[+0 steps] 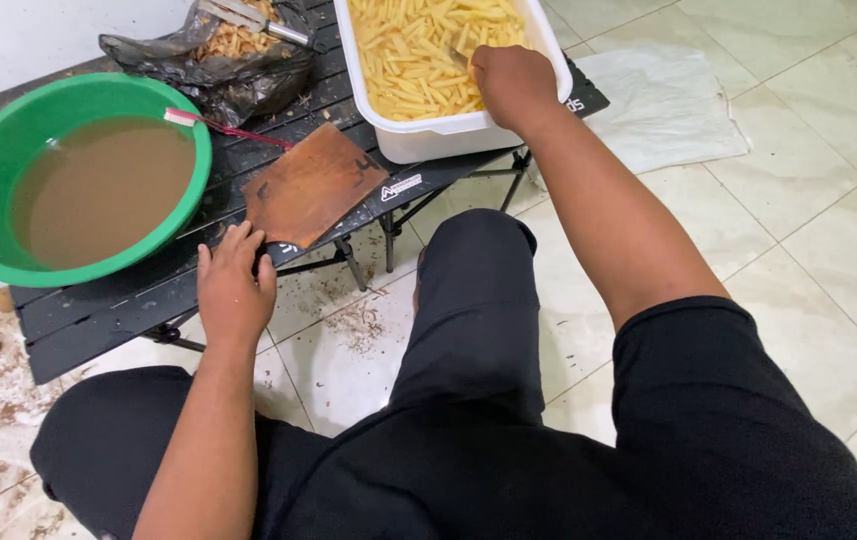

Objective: Peeling potatoes and slicing them into French fries using a knife on a small cutting board.

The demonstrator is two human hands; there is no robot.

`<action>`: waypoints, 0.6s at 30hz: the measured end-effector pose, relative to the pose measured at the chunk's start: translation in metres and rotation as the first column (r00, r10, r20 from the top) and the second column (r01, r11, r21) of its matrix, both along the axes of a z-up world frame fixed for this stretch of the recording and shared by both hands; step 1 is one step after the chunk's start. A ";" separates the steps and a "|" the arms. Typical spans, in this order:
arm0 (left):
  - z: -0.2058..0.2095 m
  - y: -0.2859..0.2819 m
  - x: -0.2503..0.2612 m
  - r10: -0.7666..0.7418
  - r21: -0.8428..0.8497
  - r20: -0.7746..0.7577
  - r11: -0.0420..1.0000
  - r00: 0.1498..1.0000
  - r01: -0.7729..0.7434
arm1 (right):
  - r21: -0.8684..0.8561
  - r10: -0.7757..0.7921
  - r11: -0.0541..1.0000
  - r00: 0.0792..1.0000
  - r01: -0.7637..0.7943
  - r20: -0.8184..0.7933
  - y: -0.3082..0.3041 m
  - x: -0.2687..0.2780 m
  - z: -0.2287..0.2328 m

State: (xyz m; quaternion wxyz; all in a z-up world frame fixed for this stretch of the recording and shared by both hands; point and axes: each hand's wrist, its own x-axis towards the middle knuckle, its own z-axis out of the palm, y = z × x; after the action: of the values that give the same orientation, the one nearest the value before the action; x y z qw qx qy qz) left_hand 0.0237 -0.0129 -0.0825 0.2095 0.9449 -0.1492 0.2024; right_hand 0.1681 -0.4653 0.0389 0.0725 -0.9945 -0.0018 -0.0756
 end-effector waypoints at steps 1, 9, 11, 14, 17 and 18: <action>0.002 0.000 -0.002 0.002 0.004 0.002 1.000 1.000 -0.002 | 0.004 0.002 1.000 1.000 -0.002 0.002 0.004 -0.003 0.008; 0.005 -0.002 -0.003 -0.017 -0.060 0.070 0.998 0.997 0.022 | 0.184 0.094 0.974 0.974 -0.132 0.205 -0.004 -0.025 0.039; -0.001 -0.002 -0.002 -0.021 -0.075 0.118 0.997 0.993 0.030 | 0.178 0.034 0.983 0.993 -0.055 0.117 -0.008 -0.025 0.033; 0.008 -0.003 -0.004 -0.041 -0.142 0.170 0.988 0.985 0.066 | 0.174 -0.067 0.983 0.997 0.062 0.024 -0.023 -0.022 0.033; 0.017 -0.003 -0.008 -0.059 -0.245 0.149 0.965 0.987 0.095 | 0.166 -0.118 0.980 0.991 0.106 0.065 -0.040 -0.024 0.035; 0.019 -0.004 -0.010 -0.057 -0.294 0.126 0.951 0.990 0.092 | 0.153 -0.124 0.983 0.985 0.105 0.117 -0.046 -0.026 0.036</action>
State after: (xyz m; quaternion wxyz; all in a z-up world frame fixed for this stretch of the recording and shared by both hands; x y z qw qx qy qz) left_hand 0.0134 -0.0165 -0.0637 0.3485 0.8827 -0.1645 0.2690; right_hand 0.1416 -0.5115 0.0753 0.1402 -0.9782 0.0565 -0.1423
